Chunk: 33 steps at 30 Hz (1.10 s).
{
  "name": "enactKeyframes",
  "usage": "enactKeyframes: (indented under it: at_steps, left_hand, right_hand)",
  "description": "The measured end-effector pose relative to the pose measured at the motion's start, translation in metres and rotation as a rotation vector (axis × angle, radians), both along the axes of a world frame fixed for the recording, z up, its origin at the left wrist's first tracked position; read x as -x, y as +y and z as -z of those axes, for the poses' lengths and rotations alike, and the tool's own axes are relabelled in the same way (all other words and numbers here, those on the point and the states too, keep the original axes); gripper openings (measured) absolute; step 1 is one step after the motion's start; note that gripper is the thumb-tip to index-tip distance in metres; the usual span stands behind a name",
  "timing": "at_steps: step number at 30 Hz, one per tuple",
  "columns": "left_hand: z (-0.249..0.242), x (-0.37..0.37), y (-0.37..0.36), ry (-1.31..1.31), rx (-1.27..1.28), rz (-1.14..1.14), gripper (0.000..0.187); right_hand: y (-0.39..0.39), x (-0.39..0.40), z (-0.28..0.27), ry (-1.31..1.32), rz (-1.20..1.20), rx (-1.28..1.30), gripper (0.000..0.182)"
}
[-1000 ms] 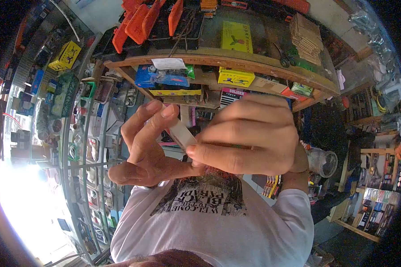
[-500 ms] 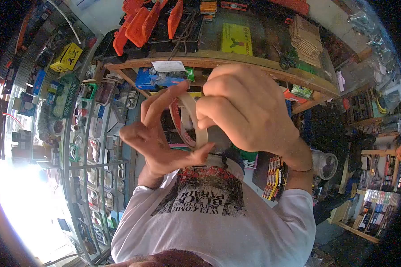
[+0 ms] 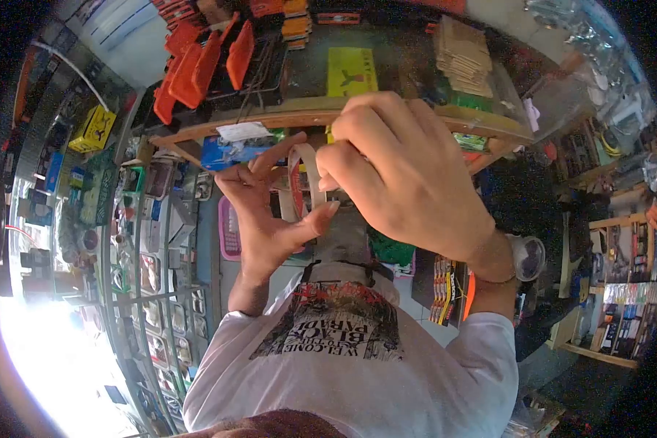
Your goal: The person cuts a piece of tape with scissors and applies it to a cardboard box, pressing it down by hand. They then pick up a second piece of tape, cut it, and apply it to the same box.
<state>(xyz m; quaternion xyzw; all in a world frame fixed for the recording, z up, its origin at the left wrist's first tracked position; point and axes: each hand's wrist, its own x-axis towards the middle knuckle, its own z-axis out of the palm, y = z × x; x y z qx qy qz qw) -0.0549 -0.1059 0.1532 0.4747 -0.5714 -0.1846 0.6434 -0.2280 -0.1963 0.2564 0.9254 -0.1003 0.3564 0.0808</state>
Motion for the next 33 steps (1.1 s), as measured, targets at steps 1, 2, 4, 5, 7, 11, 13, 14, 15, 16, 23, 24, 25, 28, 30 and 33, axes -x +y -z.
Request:
enactKeyframes:
  at_steps: [1, 2, 4, 5, 7, 11, 13, 14, 15, 16, 23, 24, 25, 28, 30, 33]
  left_hand:
    - [-0.002, 0.006, -0.005, -0.012, 0.014, 0.0, 0.086]
    - [-0.004, 0.013, -0.009, -0.025, 0.029, 0.001, 0.085]
    - [0.002, 0.024, -0.02, -0.082, 0.031, -0.002, 0.084]
    - [0.01, 0.03, -0.028, -0.036, 0.085, -0.001, 0.085]
    - [0.009, 0.045, -0.038, -0.003, 0.211, 0.051, 0.087]
    - [-0.003, 0.072, -0.046, 0.066, 0.341, 0.196, 0.092]
    - [-0.005, 0.088, -0.048, 0.204, 0.369, 0.283, 0.095]
    - [-0.007, 0.096, -0.05, 0.218, 0.404, 0.302, 0.095]
    - [-0.009, 0.103, -0.053, 0.23, 0.437, 0.322, 0.095]
    - [-0.01, 0.108, -0.054, 0.241, 0.472, 0.343, 0.095]
    - [-0.032, 0.13, -0.038, -0.089, 0.486, 0.245, 0.093]
    - [-0.036, 0.131, -0.035, -0.123, 0.483, 0.227, 0.092]
    - [-0.039, 0.131, -0.031, -0.156, 0.478, 0.206, 0.092]
    - [-0.041, 0.134, -0.025, -0.205, 0.496, 0.158, 0.091]
    - [-0.044, 0.136, -0.02, -0.227, 0.491, 0.119, 0.091]
    - [-0.042, 0.134, -0.017, -0.252, 0.496, 0.101, 0.091]
  right_hand:
    - [-0.001, 0.008, 0.0, -0.014, 0.002, 0.036, 0.028]
    - [-0.004, 0.018, 0.0, -0.03, 0.003, 0.074, 0.027]
    - [0.0, 0.041, -0.001, -0.097, 0.021, 0.113, 0.026]
    - [0.007, 0.054, -0.002, -0.147, 0.038, 0.116, 0.027]
    - [0.009, 0.079, 0.0, -0.241, -0.021, 0.054, 0.03]
    - [0.012, 0.123, 0.005, -0.232, -0.033, -0.388, 0.049]
    - [0.011, 0.13, 0.014, -0.212, -0.059, -0.46, 0.048]
    - [0.012, 0.132, 0.019, -0.203, -0.074, -0.496, 0.047]
    - [0.012, 0.134, 0.022, -0.203, -0.111, -0.493, 0.047]
    - [0.013, 0.137, 0.021, -0.236, -0.114, -0.512, 0.047]
    - [0.006, 0.159, -0.016, -0.191, -0.153, -0.388, 0.042]
    - [0.006, 0.157, -0.022, -0.153, -0.158, -0.364, 0.041]
    - [0.006, 0.157, -0.025, -0.113, -0.165, -0.34, 0.041]
    - [0.003, 0.158, -0.026, -0.084, -0.223, -0.308, 0.037]
    - [0.002, 0.158, -0.026, -0.098, -0.257, -0.278, 0.036]
    - [0.003, 0.158, -0.026, -0.136, -0.285, -0.302, 0.034]
